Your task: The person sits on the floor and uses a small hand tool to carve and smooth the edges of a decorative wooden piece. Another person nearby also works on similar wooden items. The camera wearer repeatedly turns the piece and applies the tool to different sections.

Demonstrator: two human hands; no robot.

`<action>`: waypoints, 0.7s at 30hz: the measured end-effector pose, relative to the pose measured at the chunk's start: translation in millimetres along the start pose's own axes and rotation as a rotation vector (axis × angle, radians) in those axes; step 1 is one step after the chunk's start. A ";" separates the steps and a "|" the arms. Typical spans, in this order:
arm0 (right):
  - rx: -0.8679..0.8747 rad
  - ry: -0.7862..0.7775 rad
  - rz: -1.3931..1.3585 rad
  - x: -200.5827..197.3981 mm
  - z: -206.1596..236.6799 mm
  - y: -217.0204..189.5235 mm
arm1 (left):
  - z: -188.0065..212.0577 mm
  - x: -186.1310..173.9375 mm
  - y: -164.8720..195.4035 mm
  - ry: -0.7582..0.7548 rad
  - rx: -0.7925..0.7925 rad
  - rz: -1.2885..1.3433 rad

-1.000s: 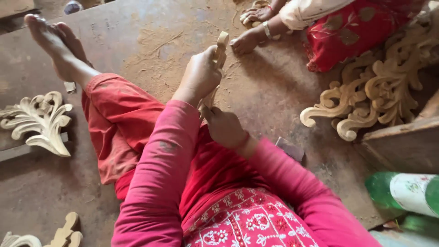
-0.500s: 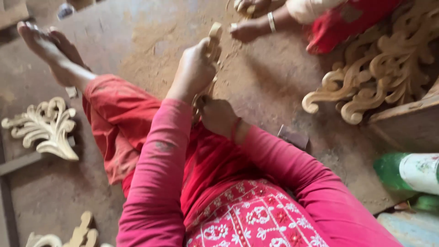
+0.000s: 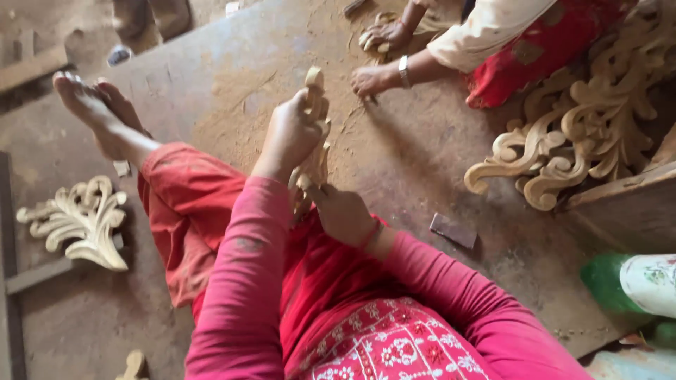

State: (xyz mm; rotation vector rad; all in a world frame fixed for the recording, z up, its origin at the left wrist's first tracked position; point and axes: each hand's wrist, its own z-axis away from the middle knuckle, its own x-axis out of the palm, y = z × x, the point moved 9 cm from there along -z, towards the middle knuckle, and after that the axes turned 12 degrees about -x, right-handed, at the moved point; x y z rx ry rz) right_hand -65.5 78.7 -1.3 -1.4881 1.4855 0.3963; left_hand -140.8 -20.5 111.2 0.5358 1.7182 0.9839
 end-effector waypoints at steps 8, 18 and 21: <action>-0.028 0.003 0.000 4.9 0.8 0.0 | 0.8 3.5 -9.1 -0.018 -0.072 -0.049; 0.004 -0.005 0.013 0.4 -2.0 0.3 | 2.5 4.3 -2.3 0.020 0.002 -0.004; 0.004 -0.004 -0.020 -2.5 -4.2 -3.3 | 5.0 3.2 -0.6 -0.001 0.000 -0.004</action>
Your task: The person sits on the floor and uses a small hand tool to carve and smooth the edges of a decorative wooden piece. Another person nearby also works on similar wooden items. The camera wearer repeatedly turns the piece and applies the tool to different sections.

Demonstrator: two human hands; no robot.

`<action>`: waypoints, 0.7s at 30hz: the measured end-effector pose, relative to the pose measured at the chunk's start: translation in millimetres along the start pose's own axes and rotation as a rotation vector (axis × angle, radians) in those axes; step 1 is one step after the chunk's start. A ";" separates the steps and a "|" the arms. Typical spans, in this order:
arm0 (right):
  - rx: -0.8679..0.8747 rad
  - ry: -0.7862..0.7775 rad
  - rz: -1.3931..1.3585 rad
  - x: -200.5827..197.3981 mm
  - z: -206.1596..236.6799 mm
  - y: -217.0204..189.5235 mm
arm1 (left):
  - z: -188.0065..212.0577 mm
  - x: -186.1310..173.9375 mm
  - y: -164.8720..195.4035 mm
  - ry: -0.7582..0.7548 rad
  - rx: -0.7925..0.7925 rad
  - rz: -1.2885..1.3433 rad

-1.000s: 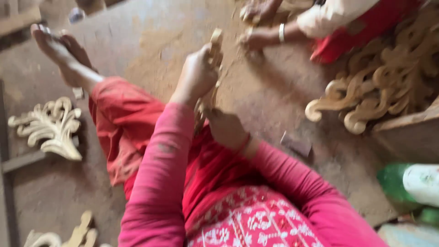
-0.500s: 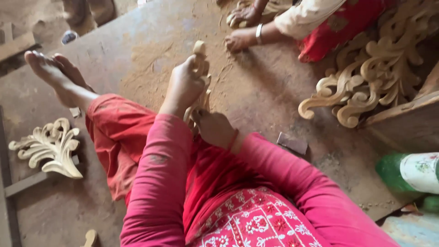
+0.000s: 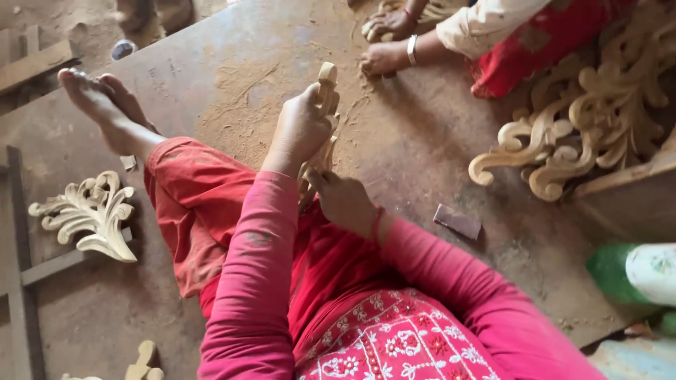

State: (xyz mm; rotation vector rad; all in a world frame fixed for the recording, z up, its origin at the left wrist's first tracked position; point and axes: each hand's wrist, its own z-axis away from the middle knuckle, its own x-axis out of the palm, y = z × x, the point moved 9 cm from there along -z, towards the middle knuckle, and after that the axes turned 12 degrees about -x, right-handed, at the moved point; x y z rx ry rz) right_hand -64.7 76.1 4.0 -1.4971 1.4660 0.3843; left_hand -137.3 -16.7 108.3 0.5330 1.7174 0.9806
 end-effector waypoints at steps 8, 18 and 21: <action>-0.032 0.043 0.008 -11.3 -0.8 -3.0 | -6.3 0.5 -6.6 0.012 -0.017 -0.051; 0.020 -0.013 0.055 0.6 -2.0 9.2 | -5.4 -2.8 -4.2 0.042 -0.022 -0.054; 0.000 -0.058 0.102 4.6 -3.2 12.3 | -4.4 -1.3 5.6 0.031 -0.022 -0.063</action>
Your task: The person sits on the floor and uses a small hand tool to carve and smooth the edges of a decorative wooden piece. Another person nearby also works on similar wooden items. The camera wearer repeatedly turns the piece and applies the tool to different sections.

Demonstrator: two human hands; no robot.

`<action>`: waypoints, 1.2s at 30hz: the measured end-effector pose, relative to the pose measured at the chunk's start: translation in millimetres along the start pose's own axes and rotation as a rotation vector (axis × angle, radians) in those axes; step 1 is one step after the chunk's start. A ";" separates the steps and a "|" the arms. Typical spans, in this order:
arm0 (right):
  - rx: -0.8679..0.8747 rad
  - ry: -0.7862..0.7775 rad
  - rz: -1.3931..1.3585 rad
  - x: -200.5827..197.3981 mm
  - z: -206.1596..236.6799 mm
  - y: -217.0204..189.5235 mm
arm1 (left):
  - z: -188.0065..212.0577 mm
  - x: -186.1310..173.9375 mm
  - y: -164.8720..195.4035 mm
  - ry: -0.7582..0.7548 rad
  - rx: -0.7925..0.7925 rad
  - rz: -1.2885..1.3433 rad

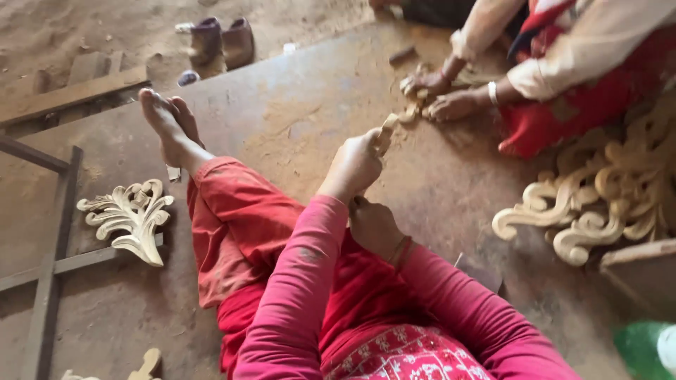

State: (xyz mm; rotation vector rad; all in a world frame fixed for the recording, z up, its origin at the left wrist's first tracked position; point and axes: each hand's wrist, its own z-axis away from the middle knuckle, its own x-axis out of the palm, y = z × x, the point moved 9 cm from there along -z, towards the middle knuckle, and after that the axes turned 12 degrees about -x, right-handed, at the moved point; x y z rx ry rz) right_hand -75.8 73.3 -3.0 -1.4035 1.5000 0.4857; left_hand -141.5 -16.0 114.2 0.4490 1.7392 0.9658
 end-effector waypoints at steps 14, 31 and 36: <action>-0.058 0.139 -0.260 -1.1 9.1 16.5 | -2.9 1.1 4.0 0.064 0.024 0.011; -0.031 -0.074 0.178 30.2 2.4 53.7 | -27.2 28.5 -26.9 -0.086 -0.109 -0.148; -0.204 -0.204 0.289 53.9 -2.0 64.8 | -32.3 26.7 -6.2 0.002 0.092 -0.130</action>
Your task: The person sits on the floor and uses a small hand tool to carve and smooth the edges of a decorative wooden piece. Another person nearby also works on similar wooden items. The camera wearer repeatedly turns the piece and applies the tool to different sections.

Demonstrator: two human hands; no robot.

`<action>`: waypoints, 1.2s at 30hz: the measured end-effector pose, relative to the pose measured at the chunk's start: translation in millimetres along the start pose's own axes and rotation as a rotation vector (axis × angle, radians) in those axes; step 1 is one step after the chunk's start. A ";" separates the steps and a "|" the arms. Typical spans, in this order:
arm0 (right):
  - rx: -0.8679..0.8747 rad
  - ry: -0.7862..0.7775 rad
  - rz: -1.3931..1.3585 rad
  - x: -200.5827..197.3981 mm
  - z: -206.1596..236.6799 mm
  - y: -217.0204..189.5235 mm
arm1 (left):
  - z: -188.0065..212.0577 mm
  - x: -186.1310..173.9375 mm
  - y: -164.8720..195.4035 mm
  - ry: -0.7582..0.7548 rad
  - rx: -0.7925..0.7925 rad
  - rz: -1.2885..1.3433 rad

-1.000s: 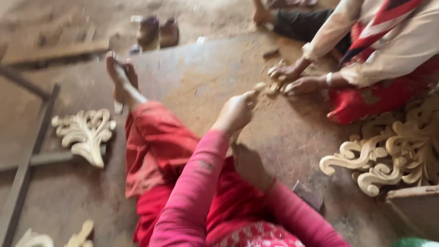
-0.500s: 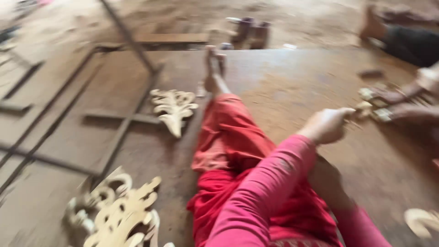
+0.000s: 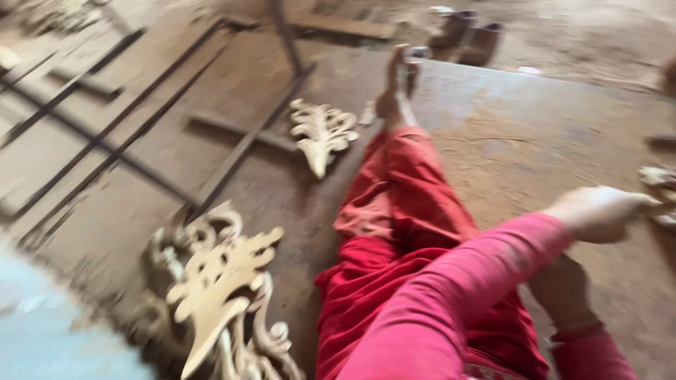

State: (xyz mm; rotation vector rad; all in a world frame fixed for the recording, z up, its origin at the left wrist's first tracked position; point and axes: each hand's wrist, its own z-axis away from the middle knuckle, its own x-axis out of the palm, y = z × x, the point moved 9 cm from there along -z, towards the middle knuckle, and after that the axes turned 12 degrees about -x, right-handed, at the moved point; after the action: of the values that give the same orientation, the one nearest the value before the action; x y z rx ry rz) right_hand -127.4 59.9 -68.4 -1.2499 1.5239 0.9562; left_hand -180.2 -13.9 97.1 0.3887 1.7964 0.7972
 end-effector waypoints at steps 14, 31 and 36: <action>-0.060 0.132 -0.068 -17.0 6.6 -20.1 | 6.3 -17.8 -14.2 -0.006 -0.069 -0.036; 0.248 0.073 -0.297 -43.9 6.0 -45.2 | 35.4 -26.7 -1.5 -0.040 -0.173 0.091; 0.184 0.179 -0.344 -60.4 -0.5 -50.4 | 33.8 -17.2 -7.1 -0.070 -0.155 0.027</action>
State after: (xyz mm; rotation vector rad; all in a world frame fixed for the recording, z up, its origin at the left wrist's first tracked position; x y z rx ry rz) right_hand -73.9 66.7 -11.0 -1.4333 1.4329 0.4808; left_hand -141.8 -18.3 97.8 0.3358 1.6554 0.9239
